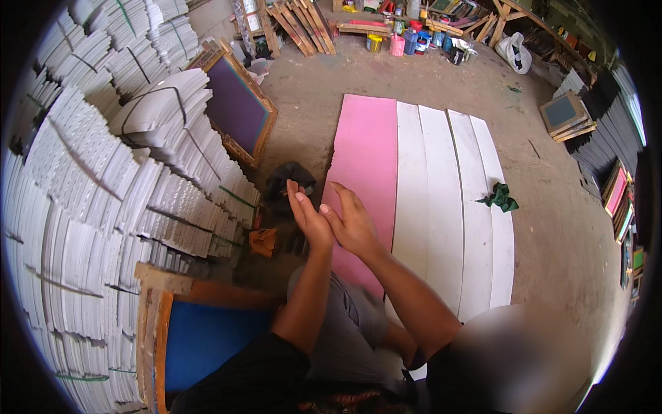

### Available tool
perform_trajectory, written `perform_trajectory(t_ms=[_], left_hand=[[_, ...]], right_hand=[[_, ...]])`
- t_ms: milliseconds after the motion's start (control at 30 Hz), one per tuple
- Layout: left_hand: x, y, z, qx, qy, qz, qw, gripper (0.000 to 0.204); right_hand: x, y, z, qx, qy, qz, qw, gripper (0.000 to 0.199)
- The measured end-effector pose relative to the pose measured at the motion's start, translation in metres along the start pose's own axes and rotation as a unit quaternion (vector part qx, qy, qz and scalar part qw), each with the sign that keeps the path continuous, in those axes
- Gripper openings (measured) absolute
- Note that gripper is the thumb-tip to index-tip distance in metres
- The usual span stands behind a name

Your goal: The person sits on the floor and wipes the wooden frame of a screen with a yellow cloth. They then use a small tool to scrape or adjust the frame edges.

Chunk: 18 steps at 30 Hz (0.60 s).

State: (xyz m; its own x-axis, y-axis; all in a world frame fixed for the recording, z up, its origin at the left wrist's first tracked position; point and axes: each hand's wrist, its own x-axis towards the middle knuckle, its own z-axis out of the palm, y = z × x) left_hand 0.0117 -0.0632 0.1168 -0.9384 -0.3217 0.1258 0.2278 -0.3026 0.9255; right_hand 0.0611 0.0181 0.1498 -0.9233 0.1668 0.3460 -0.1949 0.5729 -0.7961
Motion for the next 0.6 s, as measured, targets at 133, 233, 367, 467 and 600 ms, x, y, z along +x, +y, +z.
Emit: perform_trajectory(t_ms=[133,233,367,467,600], left_hand=[[0.034,-0.043,0.007,0.038,0.030,0.037,0.998,0.060],[0.067,-0.067,0.002,0.093,0.051,0.081,0.991,0.058],[0.117,-0.080,-0.014,0.113,0.116,0.110,0.981,0.056],[0.145,-0.079,-0.028,0.118,0.132,0.109,0.978,0.056],[0.169,-0.064,-0.042,0.129,0.102,0.023,0.986,0.068]], right_hand=[[0.030,0.038,0.014,0.033,-0.015,0.004,0.999,0.056],[0.063,0.062,0.029,0.036,-0.059,0.002,0.998,0.056],[0.121,0.098,0.090,0.039,-0.093,-0.101,0.990,0.056],[0.173,0.096,0.142,0.081,-0.151,-0.129,0.977,0.056],[0.232,0.089,0.204,0.116,-0.169,-0.183,0.961,0.056]])
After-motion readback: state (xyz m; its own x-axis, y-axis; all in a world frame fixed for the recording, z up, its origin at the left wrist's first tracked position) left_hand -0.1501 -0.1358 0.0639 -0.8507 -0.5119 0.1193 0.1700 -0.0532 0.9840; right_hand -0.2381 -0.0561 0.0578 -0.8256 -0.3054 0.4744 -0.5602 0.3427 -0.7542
